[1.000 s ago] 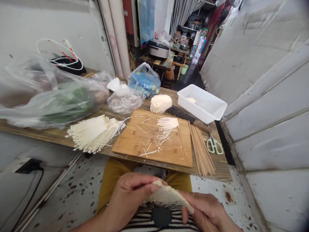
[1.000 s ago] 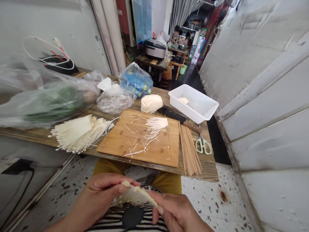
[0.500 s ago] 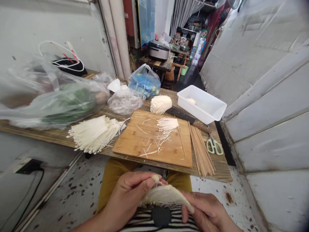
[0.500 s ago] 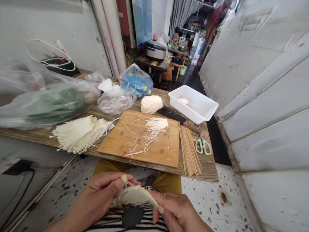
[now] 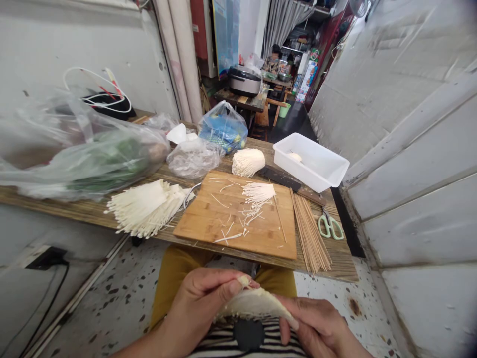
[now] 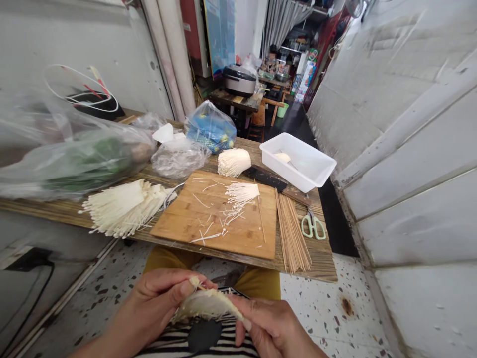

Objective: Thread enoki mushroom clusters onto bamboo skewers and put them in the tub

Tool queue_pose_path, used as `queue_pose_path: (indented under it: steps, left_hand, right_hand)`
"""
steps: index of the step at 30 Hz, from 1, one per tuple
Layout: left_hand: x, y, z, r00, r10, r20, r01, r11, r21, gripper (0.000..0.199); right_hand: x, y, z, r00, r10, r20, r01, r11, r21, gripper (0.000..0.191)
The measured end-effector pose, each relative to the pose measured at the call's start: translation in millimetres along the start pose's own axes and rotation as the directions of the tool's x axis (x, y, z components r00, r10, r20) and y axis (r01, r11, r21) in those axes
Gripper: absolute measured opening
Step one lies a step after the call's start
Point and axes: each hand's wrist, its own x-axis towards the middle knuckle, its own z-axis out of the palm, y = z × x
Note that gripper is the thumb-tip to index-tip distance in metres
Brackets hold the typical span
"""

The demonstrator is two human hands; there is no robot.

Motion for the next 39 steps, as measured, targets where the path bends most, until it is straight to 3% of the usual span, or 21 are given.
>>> queue_pose_path:
  steps: [10,19,23,26,28,31,34,36,39]
  left_hand:
    - [2.0,10.3,4.8,0.998,0.061,0.0,-0.061,0.991,0.117,0.013]
    - [4.6,9.2,2.3,0.999,0.027,0.047,-0.035,0.983,0.183,0.015]
    - [15.1,7.7,-0.6,0.998,-0.037,0.052,0.03,0.992,0.119,0.019]
    - [25.3,10.7,-4.6,0.987,-0.113,0.117,0.115,0.993,-0.007,0.047]
    - [33.6,16.6,-7.3,0.976,-0.16,0.151,0.161,0.987,0.004,0.064]
    - [48.9,28.1,-10.2,0.972,-0.178,0.151,0.151,0.973,0.177,0.048]
    - [63.3,36.5,-11.6,0.952,-0.183,0.247,0.103,0.947,0.304,0.027]
    - [69.5,38.5,-12.5,0.949,-0.16,0.27,0.063,0.939,0.338,0.023]
    - [73.9,37.1,-14.5,0.973,-0.127,0.194,0.056,0.941,0.335,0.026]
  right_hand:
    - [-5.3,7.0,-3.5,0.999,0.04,0.019,-0.037,0.988,-0.149,0.035]
    - [-2.0,13.1,-7.4,0.999,0.012,0.032,-0.01,0.997,-0.082,0.029]
    - [5.1,22.2,-12.1,0.994,0.1,0.035,-0.101,0.994,0.03,0.031]
    - [12.4,25.7,-18.4,0.988,0.147,0.039,-0.151,0.982,0.115,0.036]
    - [18.2,25.1,-23.5,0.99,0.138,0.04,-0.142,0.982,0.121,0.039]
    - [27.5,23.9,-30.5,0.991,0.121,0.055,-0.127,0.985,0.115,0.036]
    - [36.2,27.4,-35.7,0.988,0.129,0.085,-0.14,0.981,0.136,0.036]
    - [39.7,31.2,-39.0,0.993,0.117,0.024,-0.119,0.987,0.11,0.039]
    - [38.8,34.3,-44.9,0.99,0.047,-0.133,-0.056,0.996,-0.065,0.034]
